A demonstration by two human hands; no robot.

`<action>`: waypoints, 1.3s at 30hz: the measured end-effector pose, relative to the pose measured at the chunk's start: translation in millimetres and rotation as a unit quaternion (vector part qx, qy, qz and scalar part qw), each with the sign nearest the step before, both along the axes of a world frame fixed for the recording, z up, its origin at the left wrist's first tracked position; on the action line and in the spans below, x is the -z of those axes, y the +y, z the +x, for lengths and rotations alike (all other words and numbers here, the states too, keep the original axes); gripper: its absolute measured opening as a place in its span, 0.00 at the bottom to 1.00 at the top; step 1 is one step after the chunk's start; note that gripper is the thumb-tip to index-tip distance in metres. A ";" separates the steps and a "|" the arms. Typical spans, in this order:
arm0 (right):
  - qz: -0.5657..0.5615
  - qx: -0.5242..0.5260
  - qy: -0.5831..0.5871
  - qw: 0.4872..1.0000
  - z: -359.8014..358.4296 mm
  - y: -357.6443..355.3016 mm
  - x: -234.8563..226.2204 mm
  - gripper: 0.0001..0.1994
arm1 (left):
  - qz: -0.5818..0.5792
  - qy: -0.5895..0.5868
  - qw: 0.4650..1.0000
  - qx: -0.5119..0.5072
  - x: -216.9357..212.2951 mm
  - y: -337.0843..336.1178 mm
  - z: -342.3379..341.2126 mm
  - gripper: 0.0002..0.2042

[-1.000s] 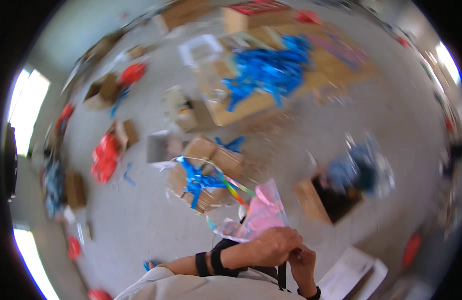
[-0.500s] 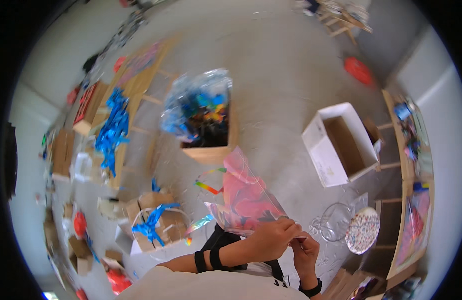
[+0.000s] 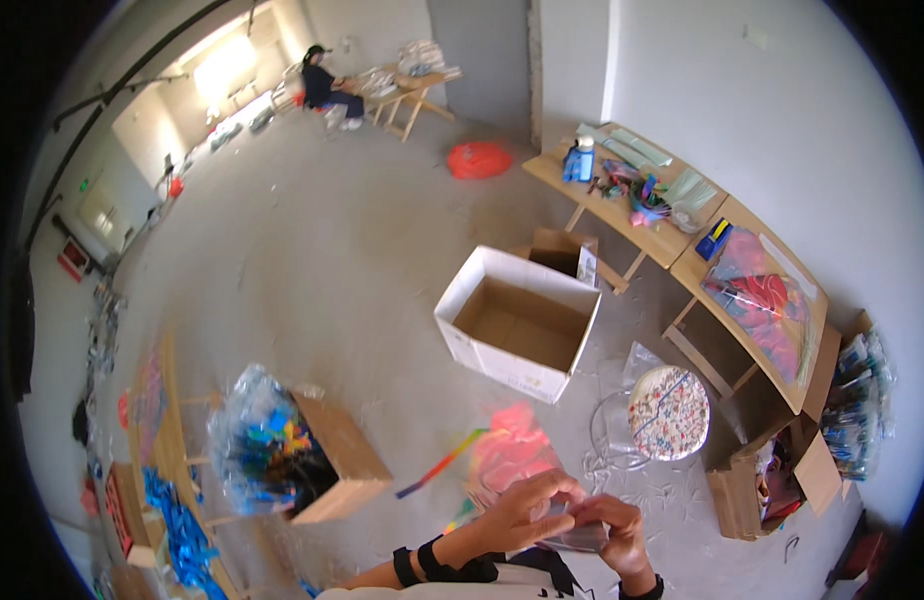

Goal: Assembling a decorative character kite by attaching structural rods and supports.

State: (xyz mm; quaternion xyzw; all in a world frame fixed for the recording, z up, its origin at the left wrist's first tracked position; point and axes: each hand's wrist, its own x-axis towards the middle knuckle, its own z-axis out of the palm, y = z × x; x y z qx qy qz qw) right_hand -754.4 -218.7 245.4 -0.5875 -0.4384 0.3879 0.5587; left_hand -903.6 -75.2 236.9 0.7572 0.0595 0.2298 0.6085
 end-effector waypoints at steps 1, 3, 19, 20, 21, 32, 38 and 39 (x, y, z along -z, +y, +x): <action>-0.008 -0.007 0.006 1.000 6.3 3.4 -4.2 0.04 | 0.047 -0.012 0.999 -0.015 1.7 17.6 10.3 0.22; -0.040 -0.019 0.035 0.998 16.9 10.7 -8.7 0.07 | 0.159 -0.031 0.987 -0.019 6.4 43.7 30.2 0.26; 0.114 0.108 0.383 0.910 218.2 -50.4 68.3 0.35 | 0.267 0.325 0.879 0.223 -13.1 59.4 249.3 0.09; 0.154 0.018 0.433 0.888 243.8 -61.4 81.3 0.36 | 0.359 0.324 0.858 0.175 -25.3 56.4 267.0 0.09; 0.090 -0.022 0.392 0.915 272.4 -74.0 92.4 0.34 | 0.390 0.350 0.844 0.113 -39.4 51.5 287.0 0.09; -0.229 0.081 0.259 0.935 469.8 -166.2 170.1 0.13 | 0.570 0.496 0.652 -0.051 -150.4 -15.1 469.8 0.02; -0.251 0.148 0.300 0.908 523.5 -165.5 188.3 0.13 | 0.591 0.442 0.669 -0.090 -136.3 -1.5 530.5 0.03; -0.256 0.146 0.296 0.909 529.9 -164.3 192.4 0.13 | 0.584 0.437 0.679 -0.088 -132.0 5.7 540.2 0.03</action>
